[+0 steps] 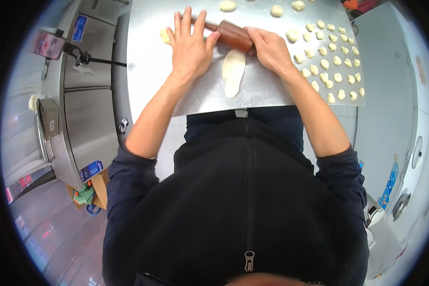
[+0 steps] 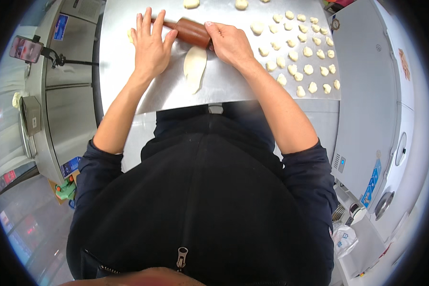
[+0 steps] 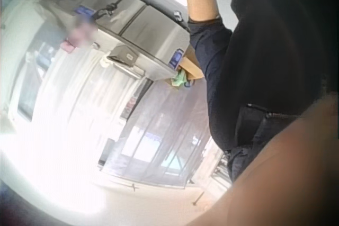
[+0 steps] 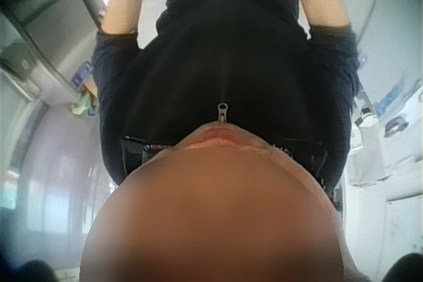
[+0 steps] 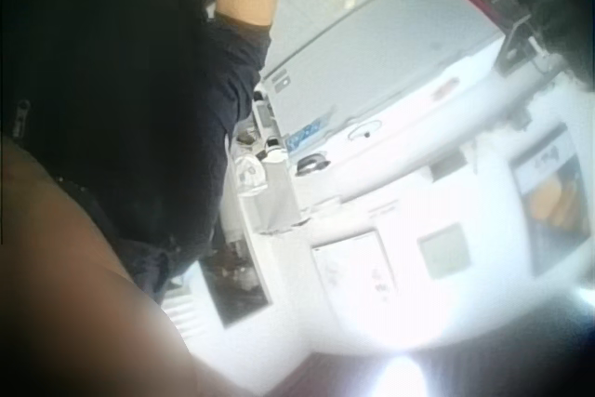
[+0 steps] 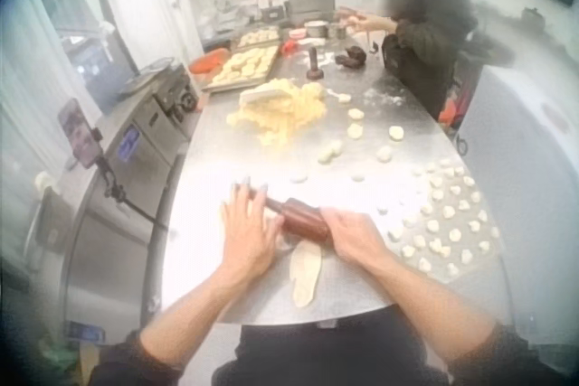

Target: The person shapes small pieces of dough into balls and then flattens them using a rolling pin on a stainless steel countertop. The person repeatedly picks up dough pieces, rolls them, and flattens them into discs.

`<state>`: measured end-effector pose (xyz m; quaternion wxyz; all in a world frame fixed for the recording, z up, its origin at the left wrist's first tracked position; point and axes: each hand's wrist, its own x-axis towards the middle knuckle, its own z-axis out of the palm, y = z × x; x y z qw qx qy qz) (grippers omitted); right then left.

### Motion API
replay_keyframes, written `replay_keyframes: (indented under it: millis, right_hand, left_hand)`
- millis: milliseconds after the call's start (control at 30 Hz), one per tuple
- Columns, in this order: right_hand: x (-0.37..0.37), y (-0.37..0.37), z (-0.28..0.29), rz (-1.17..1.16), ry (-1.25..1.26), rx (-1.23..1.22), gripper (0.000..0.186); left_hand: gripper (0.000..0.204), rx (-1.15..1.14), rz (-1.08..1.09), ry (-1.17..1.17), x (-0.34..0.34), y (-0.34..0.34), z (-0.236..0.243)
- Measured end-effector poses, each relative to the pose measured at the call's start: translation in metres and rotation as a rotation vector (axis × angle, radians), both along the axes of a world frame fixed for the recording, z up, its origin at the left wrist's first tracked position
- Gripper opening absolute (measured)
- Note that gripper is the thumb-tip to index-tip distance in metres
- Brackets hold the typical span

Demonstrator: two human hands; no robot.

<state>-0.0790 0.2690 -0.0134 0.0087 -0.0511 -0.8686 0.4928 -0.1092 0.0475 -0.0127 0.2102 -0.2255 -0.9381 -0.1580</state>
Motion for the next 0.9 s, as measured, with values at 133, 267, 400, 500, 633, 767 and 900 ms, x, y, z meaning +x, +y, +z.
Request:
replay_keyframes:
  millis: [133,267,400,500,633,767,900]
  right_hand:
    - [-0.011,0.028,-0.017,-0.168,0.042,-0.516,0.06]
    - [0.012,0.037,0.001,-0.185,0.143,-0.435,0.064]
    - [0.02,0.033,0.01,-0.229,0.024,-0.449,0.066]
    - [0.034,0.037,0.007,-0.203,0.054,-0.448,0.066]
    - [0.048,0.04,-0.007,-0.12,0.041,-0.504,0.06]
    - [0.01,0.015,-0.026,-0.059,0.15,-0.272,0.056]
    - [-0.001,-0.016,-0.015,0.007,0.496,0.361,0.05]
  left_hand:
    - [0.046,-0.142,-0.35,0.047,-0.006,0.005,-0.055]
    - [0.048,0.027,-0.283,-0.325,0.003,0.032,-0.044]
    - [0.071,-0.111,-0.203,0.044,0.019,0.054,-0.019]
    - [0.066,-0.103,-0.408,-0.198,0.076,0.019,-0.021]
    - [0.054,0.005,-0.639,-0.18,0.121,-0.044,-0.043]
    - [0.076,0.064,-0.245,-0.114,0.061,-0.041,-0.049]
    - [0.105,-0.039,-0.082,0.012,0.033,-0.035,-0.013]
